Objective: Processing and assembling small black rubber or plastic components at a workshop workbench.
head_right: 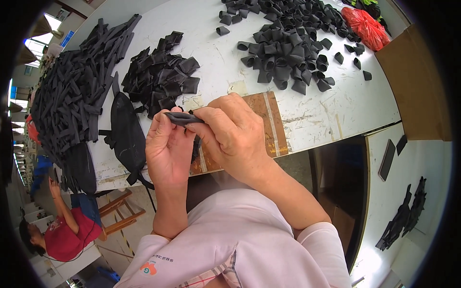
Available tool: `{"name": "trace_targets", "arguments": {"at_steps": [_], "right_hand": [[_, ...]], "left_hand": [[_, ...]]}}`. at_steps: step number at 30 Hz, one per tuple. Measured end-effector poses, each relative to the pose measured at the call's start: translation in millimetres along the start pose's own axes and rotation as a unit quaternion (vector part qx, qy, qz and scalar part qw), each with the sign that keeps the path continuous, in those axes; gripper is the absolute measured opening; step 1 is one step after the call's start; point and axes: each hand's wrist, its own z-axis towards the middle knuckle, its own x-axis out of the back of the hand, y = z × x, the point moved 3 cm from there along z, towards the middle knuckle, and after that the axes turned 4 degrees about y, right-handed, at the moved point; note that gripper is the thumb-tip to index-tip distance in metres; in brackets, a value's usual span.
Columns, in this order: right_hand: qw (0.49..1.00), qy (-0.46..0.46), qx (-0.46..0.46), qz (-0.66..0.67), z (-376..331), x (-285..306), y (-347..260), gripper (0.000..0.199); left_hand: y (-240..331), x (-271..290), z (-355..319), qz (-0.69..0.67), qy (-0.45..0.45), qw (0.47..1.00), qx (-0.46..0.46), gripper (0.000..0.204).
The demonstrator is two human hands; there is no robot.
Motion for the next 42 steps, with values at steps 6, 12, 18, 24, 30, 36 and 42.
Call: {"name": "trace_targets", "arguments": {"at_steps": [6,12,18,24,30,36,42], "right_hand": [[0.996,-0.011,-0.039,0.078,-5,-4,7,0.015],[0.992,0.033,-0.063,0.105,-25,-10,17,0.014],[0.986,-0.074,-0.094,0.112,-7,-3,19,0.009],[0.89,0.124,-0.386,0.207,6,28,73,0.035],[0.821,-0.075,-0.494,0.277,-72,-3,53,0.03],[0.848,-0.192,-0.461,0.18,-98,-19,50,0.024],[0.894,-0.089,-0.407,0.166,-92,-25,35,0.011]], "left_hand": [[0,7,-6,0.057,0.012,0.997,-0.044,0.011],[0,8,-14,0.228,0.008,0.964,-0.138,0.01],[-1,10,-12,0.269,0.039,0.95,-0.157,0.006],[-28,58,-14,0.731,0.067,0.665,-0.137,0.016],[-64,94,-7,0.869,0.022,0.476,-0.134,0.024],[-52,104,5,0.813,-0.011,0.557,-0.169,0.006],[-30,80,-9,0.409,0.12,0.902,0.069,0.009]]}}
